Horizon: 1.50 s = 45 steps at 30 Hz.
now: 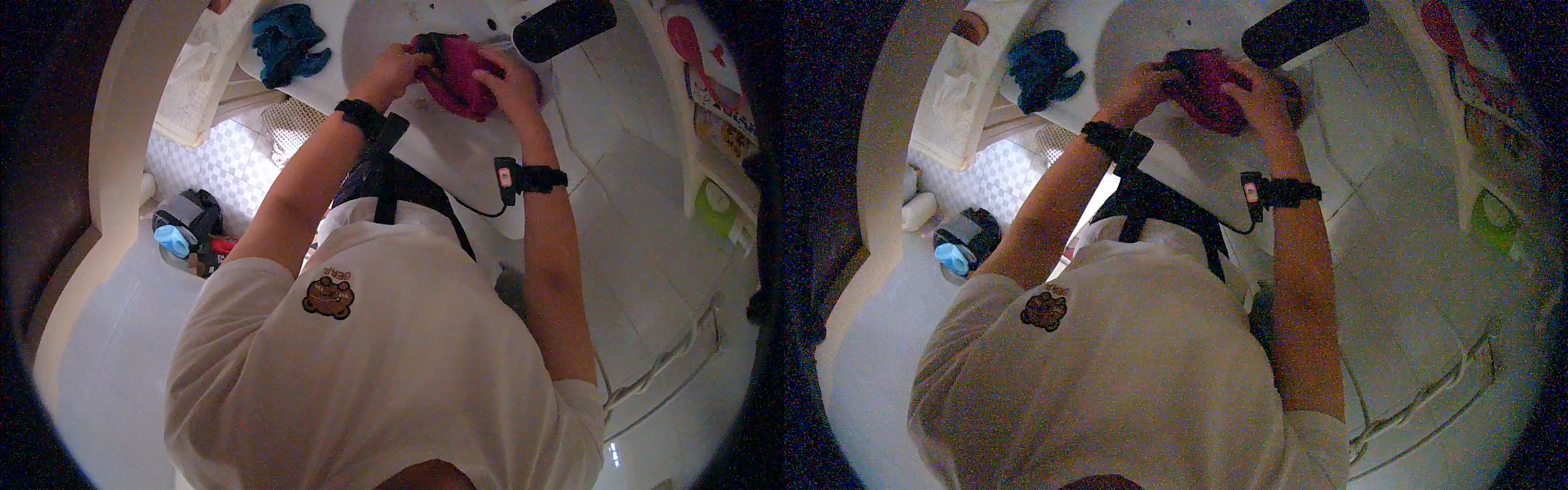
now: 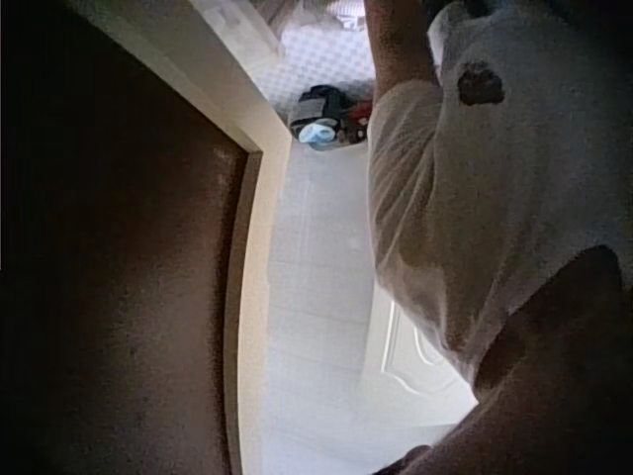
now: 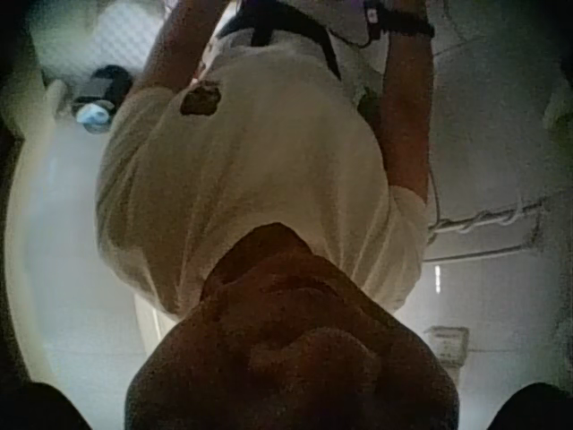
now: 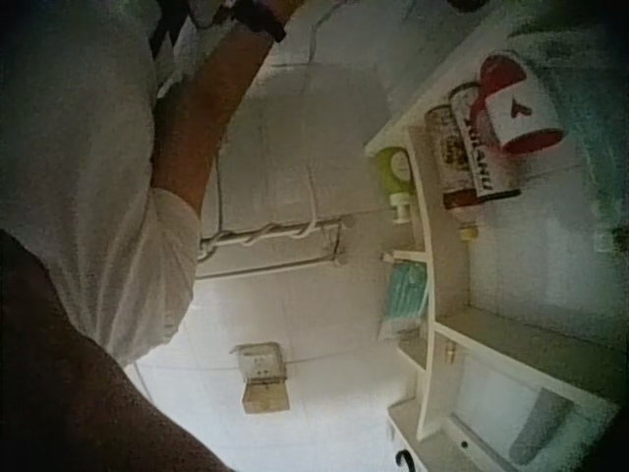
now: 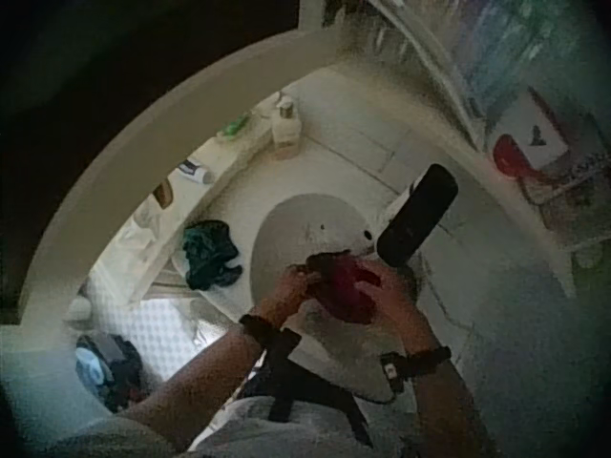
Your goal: The person washes a pink blender jar and its lid under a running tap in a bathroom sink, then wipes a vacuum cleaner hose with a blue cloth.
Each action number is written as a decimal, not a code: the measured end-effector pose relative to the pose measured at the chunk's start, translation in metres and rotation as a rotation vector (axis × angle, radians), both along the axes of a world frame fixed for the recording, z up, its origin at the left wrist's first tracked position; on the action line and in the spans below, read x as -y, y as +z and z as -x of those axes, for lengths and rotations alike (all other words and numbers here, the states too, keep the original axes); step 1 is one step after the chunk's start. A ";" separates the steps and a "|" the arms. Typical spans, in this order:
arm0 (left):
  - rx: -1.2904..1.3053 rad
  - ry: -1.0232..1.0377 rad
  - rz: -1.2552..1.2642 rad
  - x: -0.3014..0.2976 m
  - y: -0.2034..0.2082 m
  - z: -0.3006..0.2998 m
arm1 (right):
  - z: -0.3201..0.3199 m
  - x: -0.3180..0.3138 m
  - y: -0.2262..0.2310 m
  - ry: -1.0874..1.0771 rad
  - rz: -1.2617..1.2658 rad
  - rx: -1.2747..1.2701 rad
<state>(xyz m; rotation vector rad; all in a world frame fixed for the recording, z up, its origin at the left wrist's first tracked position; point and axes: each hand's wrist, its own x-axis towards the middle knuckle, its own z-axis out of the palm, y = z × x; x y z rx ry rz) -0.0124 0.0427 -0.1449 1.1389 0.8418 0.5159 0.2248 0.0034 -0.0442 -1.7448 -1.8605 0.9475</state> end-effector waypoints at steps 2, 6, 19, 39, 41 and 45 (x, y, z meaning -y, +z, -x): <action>0.366 0.305 0.623 0.006 0.008 -0.013 | 0.005 -0.001 -0.001 -0.136 0.013 -0.019; 0.521 0.416 0.397 0.005 0.042 -0.033 | 0.028 -0.003 -0.005 -0.111 -0.408 0.505; 0.415 0.283 0.252 -0.013 0.062 -0.063 | 0.029 0.007 0.015 0.008 -0.532 0.845; 0.377 0.181 0.197 -0.003 0.069 -0.062 | 0.021 -0.001 0.000 -0.254 -0.459 0.372; 0.203 0.238 0.127 -0.003 0.067 -0.061 | 0.028 0.009 0.007 -0.292 -0.409 0.266; 0.155 0.382 0.136 -0.009 0.053 -0.069 | 0.052 0.035 0.020 -0.107 -0.534 0.641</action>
